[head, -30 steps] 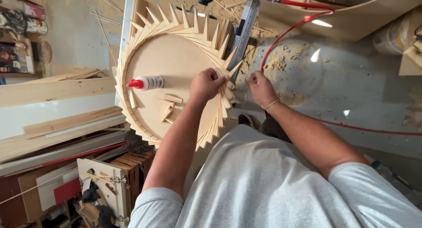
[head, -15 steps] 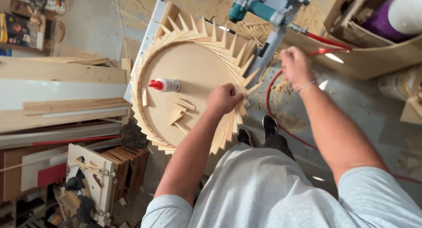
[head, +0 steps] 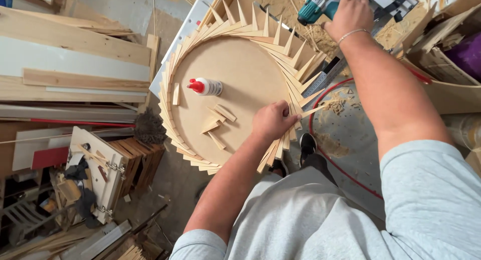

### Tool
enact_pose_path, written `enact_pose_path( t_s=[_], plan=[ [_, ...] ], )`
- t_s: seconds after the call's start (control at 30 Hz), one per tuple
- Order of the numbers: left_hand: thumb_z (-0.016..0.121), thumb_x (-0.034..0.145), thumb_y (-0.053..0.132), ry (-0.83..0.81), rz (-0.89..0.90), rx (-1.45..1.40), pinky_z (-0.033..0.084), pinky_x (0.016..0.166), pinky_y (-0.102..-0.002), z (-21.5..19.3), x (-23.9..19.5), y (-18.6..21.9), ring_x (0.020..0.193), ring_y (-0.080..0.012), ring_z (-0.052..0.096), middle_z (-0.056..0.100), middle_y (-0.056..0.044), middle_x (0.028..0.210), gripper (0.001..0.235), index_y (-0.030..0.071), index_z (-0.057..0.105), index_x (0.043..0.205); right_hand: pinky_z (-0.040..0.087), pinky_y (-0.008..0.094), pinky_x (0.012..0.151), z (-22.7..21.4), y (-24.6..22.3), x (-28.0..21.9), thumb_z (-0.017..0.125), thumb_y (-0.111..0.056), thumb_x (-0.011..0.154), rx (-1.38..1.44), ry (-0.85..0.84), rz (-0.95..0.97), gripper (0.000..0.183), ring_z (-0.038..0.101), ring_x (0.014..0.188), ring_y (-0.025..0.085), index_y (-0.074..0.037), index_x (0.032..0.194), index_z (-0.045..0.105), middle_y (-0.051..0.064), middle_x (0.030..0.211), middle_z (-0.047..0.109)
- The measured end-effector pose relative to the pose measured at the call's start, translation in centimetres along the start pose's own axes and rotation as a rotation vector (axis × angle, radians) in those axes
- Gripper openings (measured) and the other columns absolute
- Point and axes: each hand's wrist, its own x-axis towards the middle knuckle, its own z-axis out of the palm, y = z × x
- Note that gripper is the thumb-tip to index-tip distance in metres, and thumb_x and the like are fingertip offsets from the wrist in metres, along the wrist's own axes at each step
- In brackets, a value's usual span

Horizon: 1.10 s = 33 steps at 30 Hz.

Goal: Assembling a circular wooden decorative piece by gluing and nailing small wooden slats

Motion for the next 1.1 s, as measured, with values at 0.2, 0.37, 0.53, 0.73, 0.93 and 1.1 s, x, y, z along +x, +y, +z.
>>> enact_pose_path(
  t_s=[0.2,0.37,0.53,0.73,0.93,1.1],
  plan=[
    [0.068,0.084,0.061,-0.035,-0.034,-0.012,0.047,0.063,-0.046,-0.2,0.4,0.0,0.076,-0.0306,0.065,0.069,-0.003,0.078,0.045,0.019,0.053,0.080,0.062,0.047,0.067,3.9,0.8,1.7,0.094,-0.053,0.077,-0.008,-0.005,0.085,0.078,0.070,0.091,0.038,-0.003,0.122,0.055,0.019,0.102,0.070],
    [0.070,0.085,0.060,-0.029,-0.029,0.007,0.046,0.058,-0.043,-0.5,0.3,0.3,0.071,-0.0265,0.063,0.067,-0.002,0.075,0.046,0.019,0.051,0.076,0.058,0.047,0.052,-1.5,2.0,-0.3,0.089,-0.053,0.090,0.059,-0.017,0.032,0.072,0.070,0.077,0.038,-0.001,0.128,0.057,0.019,0.090,0.070],
    [0.071,0.086,0.060,-0.040,-0.035,0.017,0.042,0.052,-0.039,-0.7,0.0,0.7,0.065,-0.0215,0.057,0.062,0.001,0.068,0.048,0.020,0.048,0.074,0.056,0.073,0.076,-13.9,3.3,-7.4,0.099,-0.053,0.092,0.417,0.133,0.033,0.095,0.060,0.110,0.059,-0.003,0.151,0.045,0.033,0.131,0.063],
    [0.064,0.088,0.069,-0.094,-0.083,0.087,0.041,0.051,-0.037,-0.8,-0.1,1.0,0.069,-0.0204,0.059,0.063,0.001,0.070,0.051,0.021,0.049,0.077,0.051,0.050,0.091,-15.6,6.5,-22.9,0.085,-0.009,0.090,0.669,0.100,0.241,0.057,0.062,0.115,0.044,0.001,0.141,0.061,0.026,0.127,0.067],
    [0.064,0.088,0.068,-0.088,-0.071,0.098,0.039,0.054,-0.039,-1.4,0.0,1.0,0.070,-0.0219,0.058,0.062,0.000,0.072,0.051,0.021,0.048,0.076,0.056,0.044,0.069,-7.1,5.1,-35.9,0.089,-0.044,0.085,0.541,-0.002,0.665,0.040,0.074,0.087,0.032,-0.011,0.106,0.079,0.015,0.096,0.077],
    [0.069,0.078,0.066,-0.040,-0.004,0.057,0.057,0.076,-0.044,-0.9,-0.1,0.2,0.092,-0.0363,0.072,0.069,-0.010,0.077,0.046,0.020,0.062,0.081,0.058,0.040,0.089,-5.8,0.4,-41.9,0.070,-0.008,0.088,2.160,-0.200,0.926,0.019,0.074,0.087,0.031,0.008,0.097,0.063,0.021,0.091,0.072]
  ],
)
